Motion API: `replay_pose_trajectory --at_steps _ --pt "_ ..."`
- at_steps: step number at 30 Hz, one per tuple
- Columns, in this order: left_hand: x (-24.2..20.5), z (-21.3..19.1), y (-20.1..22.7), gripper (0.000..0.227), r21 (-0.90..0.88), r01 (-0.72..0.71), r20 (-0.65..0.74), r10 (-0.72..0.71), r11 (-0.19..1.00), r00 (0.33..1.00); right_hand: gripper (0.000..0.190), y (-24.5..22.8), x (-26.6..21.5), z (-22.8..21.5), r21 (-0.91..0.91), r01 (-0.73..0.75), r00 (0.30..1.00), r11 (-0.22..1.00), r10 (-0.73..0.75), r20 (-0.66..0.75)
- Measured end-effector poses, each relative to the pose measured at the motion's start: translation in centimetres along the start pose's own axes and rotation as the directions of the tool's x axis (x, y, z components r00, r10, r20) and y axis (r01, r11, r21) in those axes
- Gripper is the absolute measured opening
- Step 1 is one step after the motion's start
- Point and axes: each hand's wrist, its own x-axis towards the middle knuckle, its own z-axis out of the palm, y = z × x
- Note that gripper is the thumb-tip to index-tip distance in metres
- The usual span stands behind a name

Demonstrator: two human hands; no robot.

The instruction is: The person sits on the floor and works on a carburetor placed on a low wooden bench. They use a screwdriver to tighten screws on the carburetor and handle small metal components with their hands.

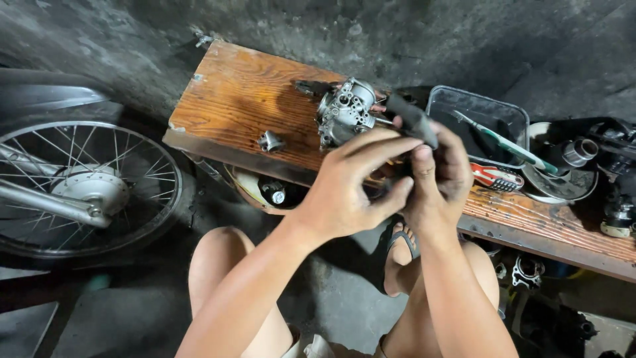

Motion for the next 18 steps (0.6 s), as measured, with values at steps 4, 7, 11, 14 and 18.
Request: replay_pose_trajectory --at_steps 4,7,11,14,18 --pt "-3.0 3.6 -2.6 0.067 0.075 -0.011 -0.162 0.023 0.997 0.987 0.022 -0.2 0.0 0.0 -0.014 -0.083 0.988 0.996 0.08 -0.134" --pt "-3.5 3.9 -2.4 0.085 0.052 0.005 -0.091 -0.001 0.999 0.996 0.033 -0.1 0.8 -1.7 0.531 -0.201 0.942 0.823 0.311 -0.125" --pt "-3.9 3.4 -2.7 0.046 0.04 0.219 0.181 -0.222 0.975 0.958 0.028 -0.7 1.5 -2.9 0.684 -0.223 0.931 0.695 0.359 -0.061" --pt "-3.4 3.7 -3.1 0.02 0.042 0.235 0.189 -0.239 0.971 0.952 0.03 1.0 2.4 -3.6 0.508 -0.209 0.915 0.836 0.351 -0.2" --pt "-3.1 5.2 -5.0 0.024 -0.162 0.202 -0.104 -0.221 0.966 0.97 0.016 3.6 3.3 -5.3 0.109 -0.146 0.917 0.983 0.176 -0.358"
